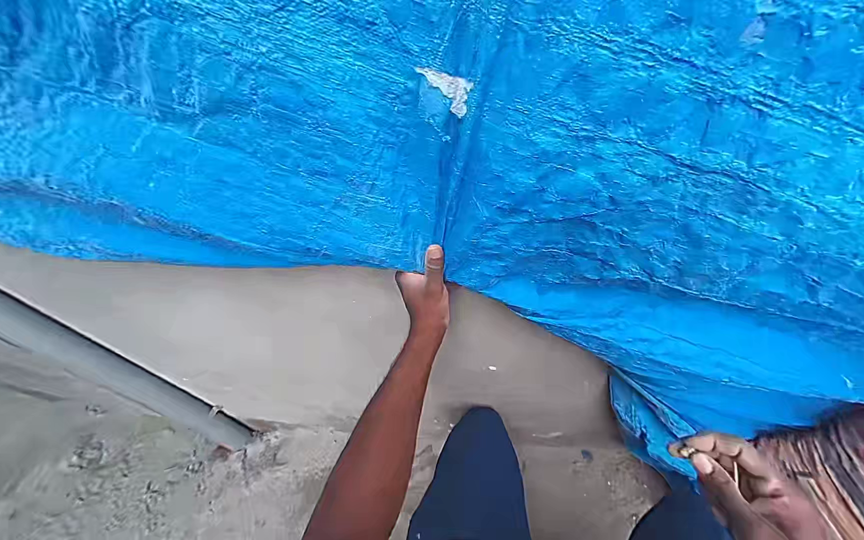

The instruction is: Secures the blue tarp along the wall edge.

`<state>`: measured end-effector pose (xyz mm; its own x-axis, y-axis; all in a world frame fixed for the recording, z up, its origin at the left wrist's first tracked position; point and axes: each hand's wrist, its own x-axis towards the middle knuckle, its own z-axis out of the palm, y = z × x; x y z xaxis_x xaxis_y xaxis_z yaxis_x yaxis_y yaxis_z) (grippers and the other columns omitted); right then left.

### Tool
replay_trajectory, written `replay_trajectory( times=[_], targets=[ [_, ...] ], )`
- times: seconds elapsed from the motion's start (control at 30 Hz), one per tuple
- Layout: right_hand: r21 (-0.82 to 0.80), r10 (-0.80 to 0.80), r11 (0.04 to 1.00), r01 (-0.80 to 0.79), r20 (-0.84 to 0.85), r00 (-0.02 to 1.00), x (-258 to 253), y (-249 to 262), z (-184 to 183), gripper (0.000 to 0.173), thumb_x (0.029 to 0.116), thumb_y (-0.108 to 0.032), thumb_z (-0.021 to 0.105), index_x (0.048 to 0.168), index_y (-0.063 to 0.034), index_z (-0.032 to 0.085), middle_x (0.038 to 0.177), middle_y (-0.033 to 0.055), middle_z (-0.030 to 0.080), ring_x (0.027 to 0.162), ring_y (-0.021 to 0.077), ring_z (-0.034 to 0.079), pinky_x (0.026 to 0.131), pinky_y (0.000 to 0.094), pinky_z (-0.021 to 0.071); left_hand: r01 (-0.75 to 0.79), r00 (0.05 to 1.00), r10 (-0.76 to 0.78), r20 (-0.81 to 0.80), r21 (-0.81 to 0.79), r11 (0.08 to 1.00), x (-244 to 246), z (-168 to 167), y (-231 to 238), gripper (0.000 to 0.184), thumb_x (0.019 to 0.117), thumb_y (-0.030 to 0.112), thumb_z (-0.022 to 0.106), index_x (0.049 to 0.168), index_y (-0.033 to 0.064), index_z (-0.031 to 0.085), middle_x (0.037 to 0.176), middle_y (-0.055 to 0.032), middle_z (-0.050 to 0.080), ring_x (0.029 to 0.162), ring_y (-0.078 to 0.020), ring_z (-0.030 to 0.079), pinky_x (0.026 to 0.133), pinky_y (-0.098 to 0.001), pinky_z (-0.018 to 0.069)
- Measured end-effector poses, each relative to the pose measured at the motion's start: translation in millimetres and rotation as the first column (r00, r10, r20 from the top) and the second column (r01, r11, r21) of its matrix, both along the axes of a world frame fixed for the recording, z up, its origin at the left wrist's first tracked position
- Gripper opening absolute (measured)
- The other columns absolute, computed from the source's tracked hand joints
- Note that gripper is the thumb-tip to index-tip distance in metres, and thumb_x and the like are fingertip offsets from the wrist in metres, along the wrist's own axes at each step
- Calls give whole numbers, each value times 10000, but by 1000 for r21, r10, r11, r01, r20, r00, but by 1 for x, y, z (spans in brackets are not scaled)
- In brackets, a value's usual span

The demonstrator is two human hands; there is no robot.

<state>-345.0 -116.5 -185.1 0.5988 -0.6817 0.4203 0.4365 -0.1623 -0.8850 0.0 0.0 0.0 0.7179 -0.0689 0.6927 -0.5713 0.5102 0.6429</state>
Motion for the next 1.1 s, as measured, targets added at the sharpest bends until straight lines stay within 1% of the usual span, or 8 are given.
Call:
replay_trajectory(
  times=[0.13, 0.2, 0.27, 0.37, 0.43, 0.53, 0.77, 1.1],
  targets=[
    [-296, 163, 949, -112, 153, 975, 100, 47, 98, 166, 1015, -229, 655, 1156, -152, 695, 1005, -29, 761, 610, -40, 591, 520, 107, 481, 149, 984, -156, -90, -72, 986, -8, 3, 5, 559, 887, 313, 788, 1305, 41, 535, 1131, -36, 713, 1049, -122, 699, 938, -344, 596],
    [-422, 162, 904, -65, 198, 967, 136, 66, 142, 224, 1030, -185, 623, 1192, -53, 703, 1040, 8, 766, 619, -25, 599, 513, 126, 495, 196, 967, -211, -145, -115, 974, -19, 7, 11, 470, 909, 189, 747, 1286, 8, 533, 1099, -60, 713, 1019, -127, 705, 921, -333, 599],
    [-495, 130, 869, 22, 270, 954, 168, 77, 184, 183, 1023, -115, 619, 1100, -1, 739, 1031, 49, 748, 597, -13, 584, 489, 142, 503, 270, 930, -299, -214, -156, 950, -29, 12, 17, 432, 932, 119, 693, 1290, -35, 507, 1088, -102, 700, 1000, -146, 706, 913, -340, 602],
    [-580, -37, 794, 179, 247, 968, 204, 86, 224, 157, 986, -136, 665, 1048, -58, 787, 1000, 30, 737, 795, 34, 662, 691, 179, 569, 343, 868, -397, -297, -220, 913, -39, 17, 27, 338, 946, 66, 633, 1243, -36, 507, 1025, -92, 689, 943, -125, 696, 876, -308, 597],
    [-668, -232, 678, 306, 200, 952, 226, 82, 232, 141, 959, -175, 690, 1009, -110, 805, 948, 2, 748, 859, 40, 688, 779, 200, 576, 376, 838, -447, -314, -262, 889, -39, 19, 30, 271, 988, 63, 584, 1234, -34, 521, 1032, -108, 675, 960, -143, 680, 900, -330, 583],
    [-733, -342, 593, 333, 145, 929, 237, 75, 231, 135, 948, -196, 706, 995, -112, 802, 915, 10, 764, 817, 48, 702, 761, 219, 581, 393, 823, -465, -326, -264, 881, -39, 21, 34, 255, 1018, 58, 549, 1250, -46, 528, 1074, -132, 675, 1005, -159, 679, 933, -344, 574],
    [-811, -398, 457, 364, 180, 900, 238, 80, 235, 139, 944, -138, 655, 970, -84, 780, 917, 35, 735, 872, 92, 692, 811, 233, 574, 410, 827, -485, -286, -283, 867, -36, 18, 38, 234, 981, 56, 610, 1176, -69, 576, 1029, -131, 711, 982, -166, 706, 904, -344, 595],
    [-918, -528, 214, 333, 179, 831, 240, 97, 242, 148, 933, -89, 652, 1015, -69, 774, 920, 92, 719, 795, 177, 715, 687, 300, 602, 339, 842, -431, -325, -303, 891, -42, 24, 38, 175, 990, 22, 571, 1144, -59, 582, 995, -74, 708, 966, -86, 692, 910, -259, 572]
  ],
)
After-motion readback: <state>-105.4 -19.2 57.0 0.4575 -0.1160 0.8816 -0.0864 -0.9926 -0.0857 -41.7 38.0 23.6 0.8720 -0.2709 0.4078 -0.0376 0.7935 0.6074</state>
